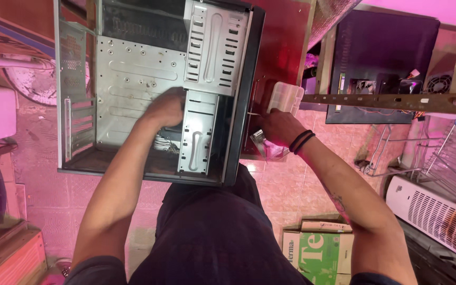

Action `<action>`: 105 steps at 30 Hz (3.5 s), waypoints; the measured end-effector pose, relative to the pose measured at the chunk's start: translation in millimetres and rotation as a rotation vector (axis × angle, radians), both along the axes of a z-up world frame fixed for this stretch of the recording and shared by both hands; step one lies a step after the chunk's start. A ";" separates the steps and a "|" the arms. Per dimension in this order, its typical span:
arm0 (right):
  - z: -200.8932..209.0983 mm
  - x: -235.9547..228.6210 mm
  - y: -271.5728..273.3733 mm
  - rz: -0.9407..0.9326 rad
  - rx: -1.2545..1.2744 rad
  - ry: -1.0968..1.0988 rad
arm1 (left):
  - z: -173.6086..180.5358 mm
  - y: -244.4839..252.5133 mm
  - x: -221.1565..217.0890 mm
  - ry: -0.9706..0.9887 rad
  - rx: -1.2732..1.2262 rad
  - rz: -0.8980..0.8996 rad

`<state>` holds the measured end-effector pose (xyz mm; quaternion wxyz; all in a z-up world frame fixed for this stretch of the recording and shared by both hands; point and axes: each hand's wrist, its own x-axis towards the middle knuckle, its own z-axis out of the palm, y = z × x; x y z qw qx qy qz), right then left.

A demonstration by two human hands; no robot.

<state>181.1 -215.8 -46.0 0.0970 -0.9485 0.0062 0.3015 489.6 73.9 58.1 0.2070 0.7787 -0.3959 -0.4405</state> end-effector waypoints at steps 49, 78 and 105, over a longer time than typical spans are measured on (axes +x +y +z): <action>20.2 -65.1 -29.0 -1.671 1.501 -0.330 | -12.6 139.3 52.9 0.645 -0.613 1.570; 37.0 -82.2 33.9 -1.040 0.338 -0.685 | 40.0 47.8 -71.7 -0.805 0.175 0.212; 22.9 -53.1 0.4 -0.722 0.449 -0.325 | 25.1 -20.0 -181.9 -0.690 -0.379 0.395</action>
